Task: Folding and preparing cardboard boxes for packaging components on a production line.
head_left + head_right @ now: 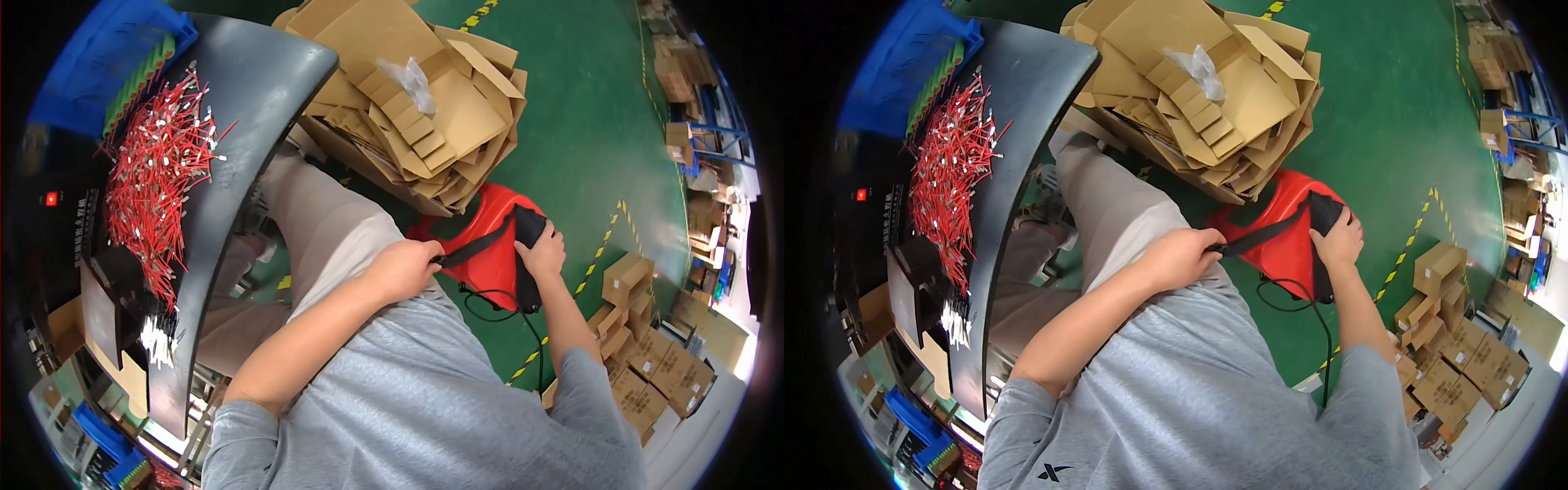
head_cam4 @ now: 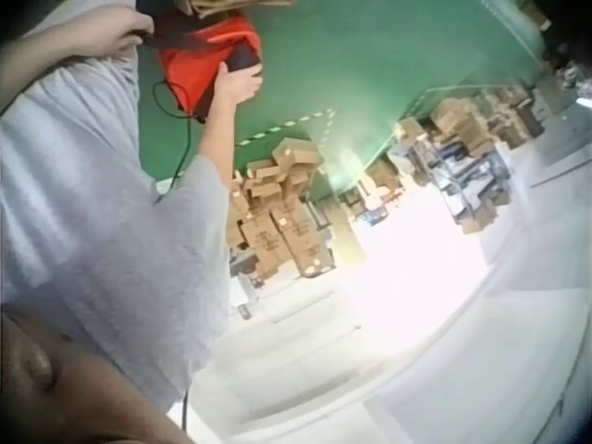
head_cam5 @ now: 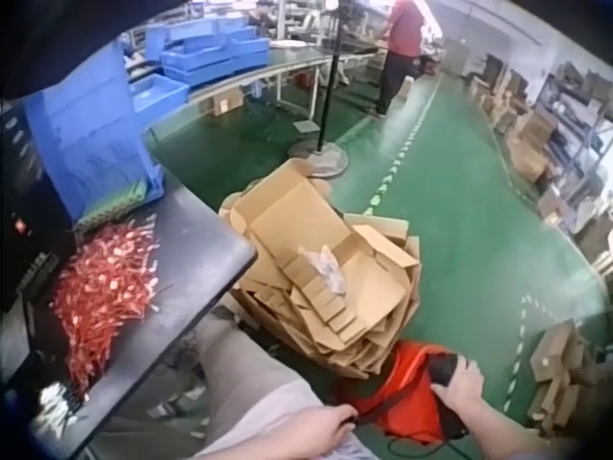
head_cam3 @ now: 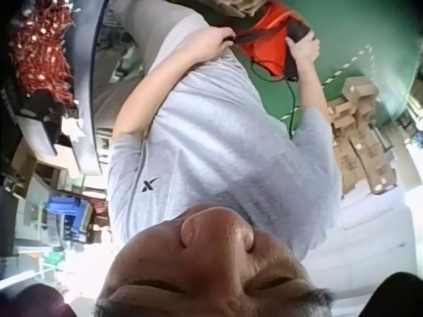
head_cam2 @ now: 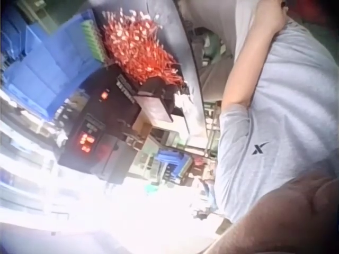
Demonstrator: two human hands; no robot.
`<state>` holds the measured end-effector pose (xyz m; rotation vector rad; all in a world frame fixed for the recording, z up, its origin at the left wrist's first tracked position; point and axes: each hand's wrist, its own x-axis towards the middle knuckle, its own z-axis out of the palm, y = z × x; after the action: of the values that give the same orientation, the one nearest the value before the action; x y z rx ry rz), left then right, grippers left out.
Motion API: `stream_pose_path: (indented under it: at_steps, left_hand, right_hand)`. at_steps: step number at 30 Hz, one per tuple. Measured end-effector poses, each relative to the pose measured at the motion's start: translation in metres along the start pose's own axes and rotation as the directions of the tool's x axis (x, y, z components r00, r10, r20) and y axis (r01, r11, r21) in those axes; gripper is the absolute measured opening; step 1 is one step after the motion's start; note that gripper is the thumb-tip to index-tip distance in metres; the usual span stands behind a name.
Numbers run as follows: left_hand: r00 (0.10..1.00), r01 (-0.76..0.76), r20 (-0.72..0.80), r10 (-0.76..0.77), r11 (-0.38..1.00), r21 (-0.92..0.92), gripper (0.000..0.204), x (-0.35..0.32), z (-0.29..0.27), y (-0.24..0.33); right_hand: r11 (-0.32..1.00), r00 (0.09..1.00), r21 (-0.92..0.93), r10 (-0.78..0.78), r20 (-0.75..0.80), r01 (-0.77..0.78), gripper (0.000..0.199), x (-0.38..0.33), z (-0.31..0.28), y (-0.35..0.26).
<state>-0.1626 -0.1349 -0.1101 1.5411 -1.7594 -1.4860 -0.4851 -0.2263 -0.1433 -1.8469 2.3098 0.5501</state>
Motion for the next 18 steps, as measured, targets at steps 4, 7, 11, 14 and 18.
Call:
stream_pose_path:
  at_steps: [4, 7, 11, 14, 18]
  left_hand:
    - [0.993, -0.108, 0.042, 0.108, 0.994, 0.000, 0.025, -0.006, 0.006, -0.010]
    - [0.981, -0.174, 0.091, 0.172, 0.985, 0.012, 0.024, -0.008, 0.007, -0.011]
    - [0.986, -0.163, 0.022, 0.164, 0.984, -0.070, 0.022, -0.020, -0.003, -0.012]
    - [0.980, -0.150, -0.163, 0.117, 0.967, -0.208, 0.018, -0.051, -0.031, -0.009]
    - [0.923, -0.037, -0.364, -0.123, 0.914, -0.404, 0.020, -0.101, -0.061, -0.027]
  right_hand:
    - [0.950, 0.915, -0.127, -0.310, -0.257, 0.286, 0.086, -0.018, -0.009, -0.021]
    - [0.769, 0.738, -0.040, -0.625, -0.254, 0.638, 0.065, -0.020, -0.010, -0.040]
    - [0.763, 0.752, -0.060, -0.645, -0.134, 0.644, 0.051, -0.016, 0.005, -0.051]
    - [0.737, 0.744, -0.110, -0.666, 0.046, 0.667, 0.040, -0.007, 0.007, -0.052]
    - [0.710, 0.776, -0.316, -0.595, 0.211, 0.630, 0.044, -0.002, 0.000, -0.074]
